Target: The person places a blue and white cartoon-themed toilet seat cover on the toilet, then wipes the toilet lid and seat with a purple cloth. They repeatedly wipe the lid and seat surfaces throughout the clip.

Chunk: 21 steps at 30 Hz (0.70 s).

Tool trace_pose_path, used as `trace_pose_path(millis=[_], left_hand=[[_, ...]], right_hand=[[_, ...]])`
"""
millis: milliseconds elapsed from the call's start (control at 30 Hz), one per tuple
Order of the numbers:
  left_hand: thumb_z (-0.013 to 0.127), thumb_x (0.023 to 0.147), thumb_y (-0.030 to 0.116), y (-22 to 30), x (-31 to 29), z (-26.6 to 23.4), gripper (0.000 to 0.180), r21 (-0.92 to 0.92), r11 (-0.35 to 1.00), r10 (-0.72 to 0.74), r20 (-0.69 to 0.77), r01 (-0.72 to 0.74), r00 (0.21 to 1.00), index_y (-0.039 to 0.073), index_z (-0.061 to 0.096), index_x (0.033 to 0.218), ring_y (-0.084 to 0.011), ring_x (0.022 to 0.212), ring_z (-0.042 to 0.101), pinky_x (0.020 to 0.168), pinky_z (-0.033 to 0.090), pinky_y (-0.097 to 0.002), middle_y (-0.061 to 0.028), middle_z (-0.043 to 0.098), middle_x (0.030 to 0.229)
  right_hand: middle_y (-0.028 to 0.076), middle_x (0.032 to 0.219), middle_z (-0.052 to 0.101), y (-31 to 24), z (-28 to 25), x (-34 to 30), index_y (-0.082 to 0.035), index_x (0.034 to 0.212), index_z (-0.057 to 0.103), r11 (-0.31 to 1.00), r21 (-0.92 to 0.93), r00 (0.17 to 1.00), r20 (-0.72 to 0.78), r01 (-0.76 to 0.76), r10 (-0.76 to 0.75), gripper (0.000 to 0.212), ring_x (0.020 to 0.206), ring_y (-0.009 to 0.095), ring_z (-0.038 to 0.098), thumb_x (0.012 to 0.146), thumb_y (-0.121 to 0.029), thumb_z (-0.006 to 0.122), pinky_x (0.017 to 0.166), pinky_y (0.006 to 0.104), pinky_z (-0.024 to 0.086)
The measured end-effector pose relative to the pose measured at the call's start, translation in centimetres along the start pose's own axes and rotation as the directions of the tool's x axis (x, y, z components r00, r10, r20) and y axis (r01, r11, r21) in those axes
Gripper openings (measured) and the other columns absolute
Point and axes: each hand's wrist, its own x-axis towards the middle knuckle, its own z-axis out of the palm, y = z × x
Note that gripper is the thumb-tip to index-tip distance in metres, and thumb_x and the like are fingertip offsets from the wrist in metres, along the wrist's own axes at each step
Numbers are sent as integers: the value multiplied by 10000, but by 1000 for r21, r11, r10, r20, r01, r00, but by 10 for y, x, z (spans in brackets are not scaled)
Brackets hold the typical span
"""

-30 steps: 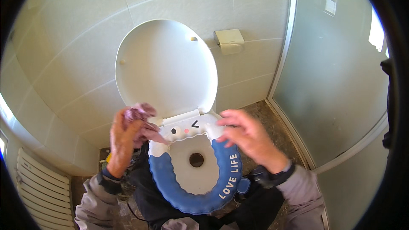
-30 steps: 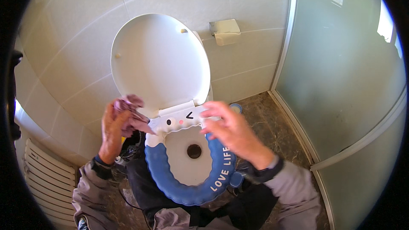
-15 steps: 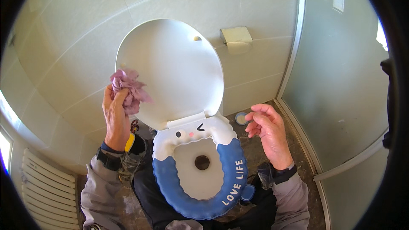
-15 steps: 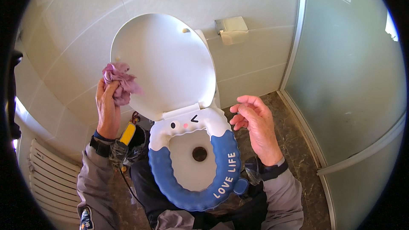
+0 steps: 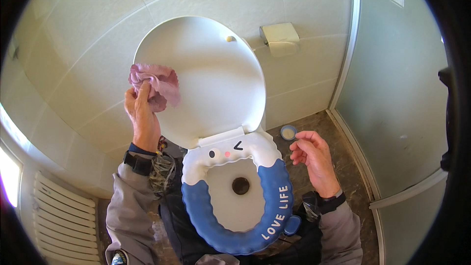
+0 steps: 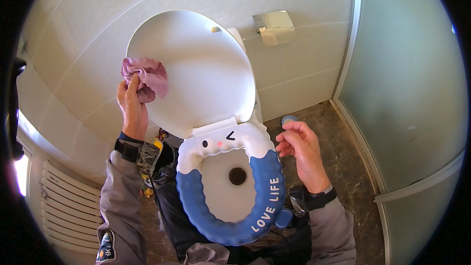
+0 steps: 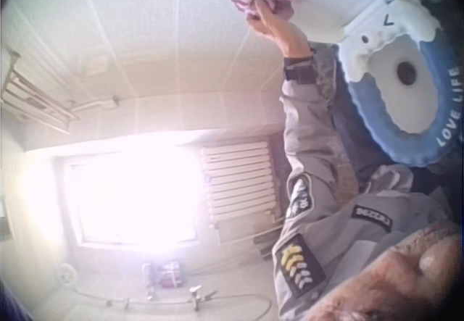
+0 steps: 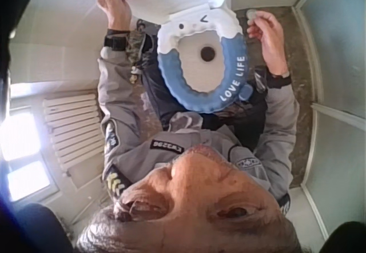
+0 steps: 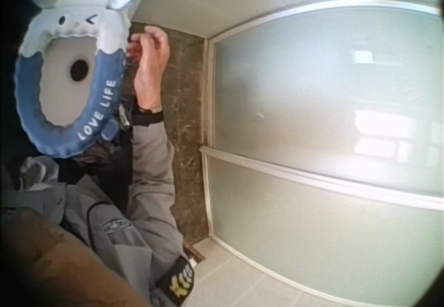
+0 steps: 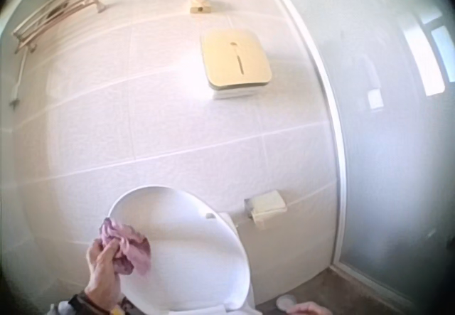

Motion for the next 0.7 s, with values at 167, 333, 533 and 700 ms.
trace_pose_path(millis=[167, 333, 533, 700], left_hand=[[700, 1041, 229, -6, 14, 14, 263, -117, 993, -7, -13, 6, 1000, 14, 570, 1119, -130, 910, 650, 766, 516, -284, -50, 659, 1029], [669, 1064, 207, -8, 12, 19, 216, -107, 993, -48, -42, 44, 998, 15, 613, 1143, -137, 990, 664, 834, 534, -294, -63, 686, 1095], [675, 1040, 173, -7, 11, 17, 188, -128, 991, -28, -1, 28, 1000, 36, 611, 1152, -132, 912, 665, 770, 524, -295, -44, 696, 1031], [655, 1037, 142, -11, 17, 18, 169, -185, 981, -58, 40, 65, 997, 54, 623, 1178, -122, 930, 659, 796, 521, -295, -22, 694, 1029]], right_hand=[[107, 980, 736, 4, -4, -2, -25, 1189, 654, 998, -57, 1000, 13, -12, 13, 208, 758, 154, 715, 1032, -160, 638, 668, 286, 563], [104, 972, 738, 4, -6, -1, -16, 1180, 656, 997, -78, 1000, 10, 11, -10, 205, 759, 154, 715, 1028, -152, 641, 657, 281, 554], [83, 952, 736, 10, 0, -1, -25, 1163, 652, 991, -132, 998, 57, 15, -7, 177, 749, 143, 695, 1023, -131, 629, 663, 278, 546], [85, 949, 734, 13, 1, -3, -19, 1159, 649, 984, -178, 997, 75, 9, 4, 177, 744, 143, 689, 1019, -125, 630, 661, 279, 541]])
